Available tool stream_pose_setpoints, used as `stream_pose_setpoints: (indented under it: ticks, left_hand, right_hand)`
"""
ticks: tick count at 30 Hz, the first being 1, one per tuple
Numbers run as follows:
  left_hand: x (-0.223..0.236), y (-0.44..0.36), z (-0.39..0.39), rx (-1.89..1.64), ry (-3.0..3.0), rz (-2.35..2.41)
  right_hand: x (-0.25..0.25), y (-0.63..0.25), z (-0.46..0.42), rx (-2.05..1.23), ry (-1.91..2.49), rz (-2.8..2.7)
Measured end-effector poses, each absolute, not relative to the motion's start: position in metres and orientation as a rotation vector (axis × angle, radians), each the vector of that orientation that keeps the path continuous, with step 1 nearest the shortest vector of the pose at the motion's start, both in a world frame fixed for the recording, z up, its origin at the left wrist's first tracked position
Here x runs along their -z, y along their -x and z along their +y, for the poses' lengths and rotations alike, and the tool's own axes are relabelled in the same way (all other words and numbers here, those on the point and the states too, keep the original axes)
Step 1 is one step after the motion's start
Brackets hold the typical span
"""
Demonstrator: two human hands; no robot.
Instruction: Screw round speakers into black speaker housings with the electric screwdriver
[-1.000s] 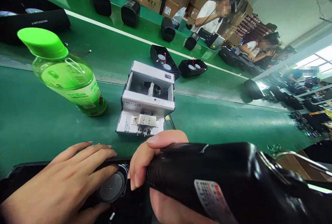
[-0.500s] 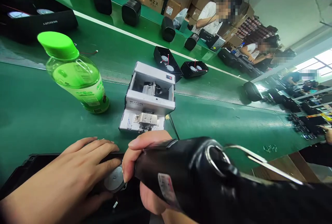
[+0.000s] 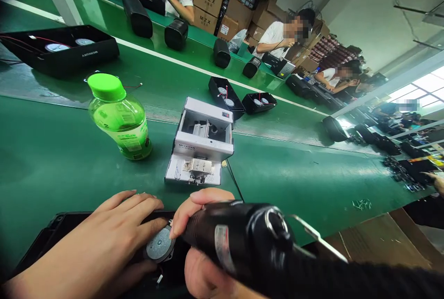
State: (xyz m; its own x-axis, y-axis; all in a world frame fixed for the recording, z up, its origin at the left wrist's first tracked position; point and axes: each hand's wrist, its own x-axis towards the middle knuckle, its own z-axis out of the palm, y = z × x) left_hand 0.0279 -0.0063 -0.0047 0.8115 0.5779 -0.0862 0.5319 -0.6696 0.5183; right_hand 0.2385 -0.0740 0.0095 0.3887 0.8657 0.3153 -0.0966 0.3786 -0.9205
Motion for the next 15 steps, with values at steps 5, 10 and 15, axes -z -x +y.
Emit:
stream_pose_setpoints:
  ticks: [5,10,15]
  left_hand:
    - [0.014,-0.025,-0.009,-0.181,-2.518,0.786]
    - [0.024,-0.025,-0.007,-0.2,-2.559,0.762]
    - [0.028,-0.021,-0.008,-0.259,-2.609,0.754]
  right_hand:
    - [-0.071,-0.254,-0.072,-0.616,0.898,-0.969]
    - [-0.094,-0.262,-0.038,-0.407,0.83,-1.081]
    - [-0.09,-0.258,-0.002,-0.546,0.863,-1.089]
